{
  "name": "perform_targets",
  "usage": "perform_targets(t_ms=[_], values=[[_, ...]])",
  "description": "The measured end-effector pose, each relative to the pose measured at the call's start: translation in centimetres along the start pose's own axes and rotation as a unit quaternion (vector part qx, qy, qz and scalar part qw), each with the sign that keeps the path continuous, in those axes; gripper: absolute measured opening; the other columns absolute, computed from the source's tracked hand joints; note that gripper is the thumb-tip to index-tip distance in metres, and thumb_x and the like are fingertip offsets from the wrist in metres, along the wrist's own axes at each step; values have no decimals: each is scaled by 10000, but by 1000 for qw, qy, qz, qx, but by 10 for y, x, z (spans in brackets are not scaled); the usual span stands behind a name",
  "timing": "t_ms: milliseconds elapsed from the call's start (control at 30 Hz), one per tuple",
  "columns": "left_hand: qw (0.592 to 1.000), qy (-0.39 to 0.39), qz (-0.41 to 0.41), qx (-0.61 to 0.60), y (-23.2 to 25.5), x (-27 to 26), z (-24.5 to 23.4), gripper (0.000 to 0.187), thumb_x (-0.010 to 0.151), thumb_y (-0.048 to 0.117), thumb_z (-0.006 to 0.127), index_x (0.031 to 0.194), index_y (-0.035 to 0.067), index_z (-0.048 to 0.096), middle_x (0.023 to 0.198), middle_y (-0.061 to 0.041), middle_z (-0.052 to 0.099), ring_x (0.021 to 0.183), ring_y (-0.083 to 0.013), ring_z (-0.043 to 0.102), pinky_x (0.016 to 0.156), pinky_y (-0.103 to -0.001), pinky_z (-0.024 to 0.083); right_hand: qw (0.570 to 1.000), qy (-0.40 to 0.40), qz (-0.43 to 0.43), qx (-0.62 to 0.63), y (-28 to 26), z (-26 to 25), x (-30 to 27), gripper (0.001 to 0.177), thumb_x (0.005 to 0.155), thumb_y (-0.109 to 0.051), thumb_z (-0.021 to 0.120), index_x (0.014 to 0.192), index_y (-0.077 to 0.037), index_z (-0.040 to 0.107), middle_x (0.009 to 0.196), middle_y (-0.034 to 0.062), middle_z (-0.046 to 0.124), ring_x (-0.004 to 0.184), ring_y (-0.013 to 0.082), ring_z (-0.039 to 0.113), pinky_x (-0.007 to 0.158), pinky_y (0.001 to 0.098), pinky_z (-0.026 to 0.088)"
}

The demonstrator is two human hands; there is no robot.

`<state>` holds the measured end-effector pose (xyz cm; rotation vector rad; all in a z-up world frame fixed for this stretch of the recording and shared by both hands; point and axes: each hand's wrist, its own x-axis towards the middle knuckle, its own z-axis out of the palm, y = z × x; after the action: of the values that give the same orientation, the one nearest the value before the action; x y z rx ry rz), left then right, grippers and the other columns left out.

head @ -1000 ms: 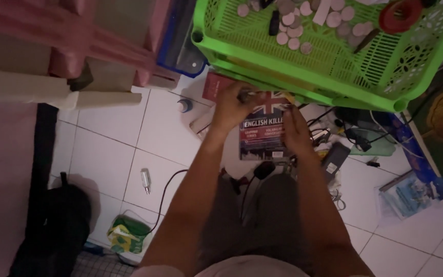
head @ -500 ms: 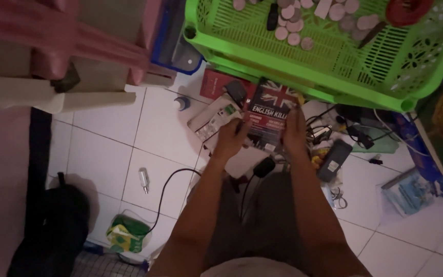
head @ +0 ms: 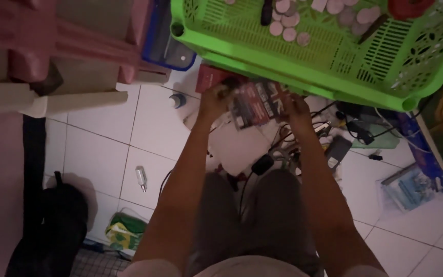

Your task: Organizing various items including coins, books, and small electronics into a green plastic shelving unit.

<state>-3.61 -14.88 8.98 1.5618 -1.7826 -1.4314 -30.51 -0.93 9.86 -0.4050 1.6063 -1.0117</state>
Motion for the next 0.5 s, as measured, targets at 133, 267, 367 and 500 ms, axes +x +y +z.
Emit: perform_targets(t_ms=[133, 267, 367, 500], values=[[980, 4, -119, -157, 18, 24, 21, 327, 962, 170, 666, 1253, 20, 671, 899, -158, 729, 609, -221, 624, 549, -385, 548, 996, 20, -37, 77, 25, -5, 43, 500, 1050, -343, 584, 1459, -79, 468, 1049, 21, 624, 681, 158, 569, 573, 352, 515], [971, 150, 170, -75, -13, 40, 62, 353, 1010, 90, 621, 1346, -16, 611, 1208, -210, 709, 1069, -291, 702, 921, -377, 552, 992, 5, -127, -1, 66, -15, 82, 258, 1135, -235, 568, 1216, 6, 524, 897, 73, 545, 641, 165, 484, 572, 364, 424], [971, 166, 165, -47, -6, 53, 73, 294, 1040, 83, 600, 1321, 3, 636, 1237, -227, 693, 1124, -336, 679, 954, -385, 547, 986, -10, -157, 47, 39, 0, 80, 172, 1085, -131, 597, 1161, 13, 540, 1004, 78, 580, 725, 180, 535, 620, 363, 463], [956, 137, 256, -28, -40, 90, 91, 275, 1009, 65, 589, 1265, -25, 628, 1211, -241, 681, 1133, -398, 642, 986, -452, 517, 969, 12, -113, 219, -13, 23, 79, 116, 1085, -149, 585, 1183, -91, 565, 1125, 65, 571, 914, 182, 578, 761, 344, 544]])
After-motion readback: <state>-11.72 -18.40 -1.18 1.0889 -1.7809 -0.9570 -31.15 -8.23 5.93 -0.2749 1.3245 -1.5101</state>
